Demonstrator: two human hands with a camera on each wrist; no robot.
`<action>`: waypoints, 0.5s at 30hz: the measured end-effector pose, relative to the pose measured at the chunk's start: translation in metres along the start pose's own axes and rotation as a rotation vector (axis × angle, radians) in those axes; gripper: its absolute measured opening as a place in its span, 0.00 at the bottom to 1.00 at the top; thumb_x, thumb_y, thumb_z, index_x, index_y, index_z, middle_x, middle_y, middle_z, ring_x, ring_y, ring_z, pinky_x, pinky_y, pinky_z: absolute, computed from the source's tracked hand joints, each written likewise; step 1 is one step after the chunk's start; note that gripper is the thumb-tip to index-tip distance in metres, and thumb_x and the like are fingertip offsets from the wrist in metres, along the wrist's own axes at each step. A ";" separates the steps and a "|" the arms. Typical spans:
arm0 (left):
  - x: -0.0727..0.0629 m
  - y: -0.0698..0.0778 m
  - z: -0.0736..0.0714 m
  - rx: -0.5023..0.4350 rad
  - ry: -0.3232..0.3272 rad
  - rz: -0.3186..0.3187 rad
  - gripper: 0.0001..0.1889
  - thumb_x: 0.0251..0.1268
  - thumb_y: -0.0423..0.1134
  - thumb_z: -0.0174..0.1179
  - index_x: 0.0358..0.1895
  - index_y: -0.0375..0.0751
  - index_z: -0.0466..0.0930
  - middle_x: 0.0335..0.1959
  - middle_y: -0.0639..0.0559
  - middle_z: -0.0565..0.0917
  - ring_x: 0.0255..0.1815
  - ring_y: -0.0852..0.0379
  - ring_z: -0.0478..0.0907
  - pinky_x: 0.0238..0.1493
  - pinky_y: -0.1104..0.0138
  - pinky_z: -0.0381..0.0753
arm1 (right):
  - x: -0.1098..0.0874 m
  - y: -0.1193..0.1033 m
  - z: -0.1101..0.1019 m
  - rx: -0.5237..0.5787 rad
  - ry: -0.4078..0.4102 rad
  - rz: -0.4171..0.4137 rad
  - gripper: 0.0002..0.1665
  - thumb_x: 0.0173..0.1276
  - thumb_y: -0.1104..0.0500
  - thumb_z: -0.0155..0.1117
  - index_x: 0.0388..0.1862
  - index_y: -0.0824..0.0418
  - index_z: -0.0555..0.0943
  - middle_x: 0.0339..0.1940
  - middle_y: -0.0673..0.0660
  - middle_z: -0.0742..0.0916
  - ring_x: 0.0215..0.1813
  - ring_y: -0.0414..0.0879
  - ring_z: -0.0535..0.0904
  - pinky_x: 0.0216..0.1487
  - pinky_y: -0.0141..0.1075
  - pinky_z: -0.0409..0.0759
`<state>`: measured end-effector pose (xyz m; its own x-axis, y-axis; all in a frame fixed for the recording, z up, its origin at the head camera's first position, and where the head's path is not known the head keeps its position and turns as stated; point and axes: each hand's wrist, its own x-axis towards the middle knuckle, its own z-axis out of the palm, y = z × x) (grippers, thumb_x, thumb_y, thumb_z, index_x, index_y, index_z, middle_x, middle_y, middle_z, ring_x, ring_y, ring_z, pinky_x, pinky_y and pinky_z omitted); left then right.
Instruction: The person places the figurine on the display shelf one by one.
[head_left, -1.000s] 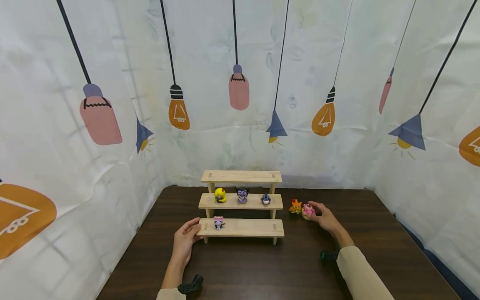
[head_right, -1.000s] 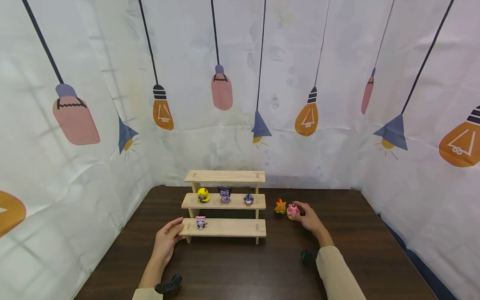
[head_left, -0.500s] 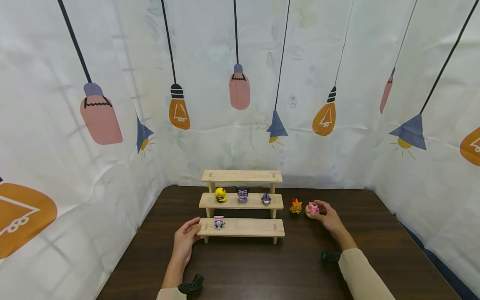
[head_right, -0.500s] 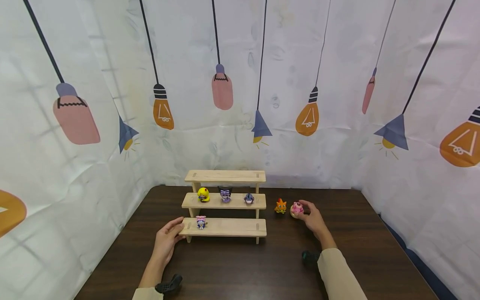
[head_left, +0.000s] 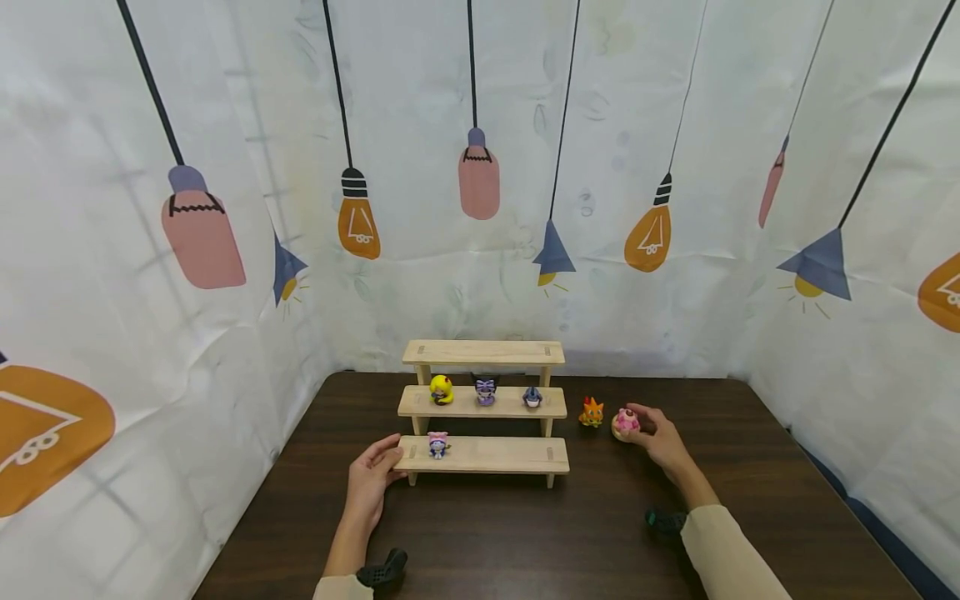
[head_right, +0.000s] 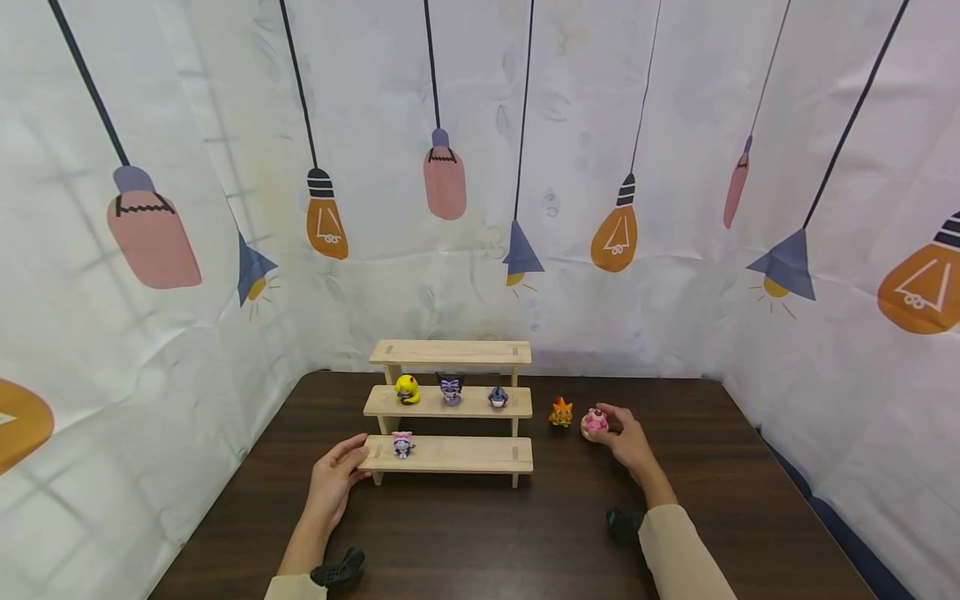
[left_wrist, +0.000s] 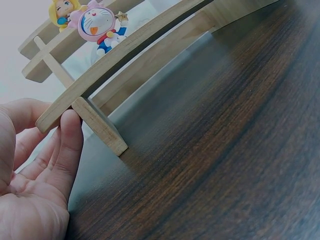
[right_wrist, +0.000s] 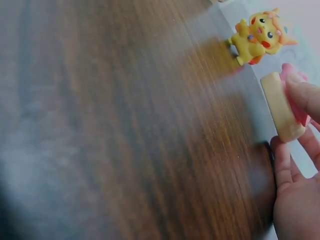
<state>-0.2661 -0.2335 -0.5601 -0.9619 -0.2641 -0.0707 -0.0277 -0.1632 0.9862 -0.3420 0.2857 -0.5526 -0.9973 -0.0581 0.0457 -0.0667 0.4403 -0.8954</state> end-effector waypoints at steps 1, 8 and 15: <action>0.000 0.000 0.000 0.000 0.000 0.001 0.24 0.75 0.36 0.61 0.70 0.31 0.73 0.46 0.56 0.87 0.37 0.62 0.84 0.38 0.69 0.87 | -0.001 -0.001 0.000 -0.002 0.000 -0.009 0.40 0.71 0.54 0.70 0.77 0.63 0.67 0.72 0.69 0.68 0.67 0.65 0.73 0.50 0.29 0.78; 0.000 -0.001 0.000 0.004 0.006 0.015 0.24 0.75 0.35 0.61 0.69 0.29 0.72 0.44 0.55 0.87 0.37 0.61 0.84 0.38 0.68 0.87 | -0.012 -0.004 0.002 -0.046 0.013 -0.005 0.38 0.70 0.53 0.71 0.75 0.62 0.69 0.73 0.69 0.68 0.62 0.64 0.76 0.49 0.33 0.81; -0.001 0.001 0.000 0.007 -0.003 0.001 0.25 0.76 0.36 0.60 0.70 0.31 0.72 0.46 0.55 0.87 0.38 0.62 0.84 0.39 0.69 0.87 | -0.020 -0.007 0.003 -0.025 0.028 0.025 0.39 0.71 0.51 0.71 0.76 0.59 0.69 0.73 0.67 0.69 0.66 0.66 0.75 0.57 0.45 0.84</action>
<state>-0.2654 -0.2332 -0.5595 -0.9626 -0.2617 -0.0694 -0.0286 -0.1567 0.9872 -0.3216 0.2808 -0.5490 -0.9991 -0.0219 0.0358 -0.0419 0.4635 -0.8851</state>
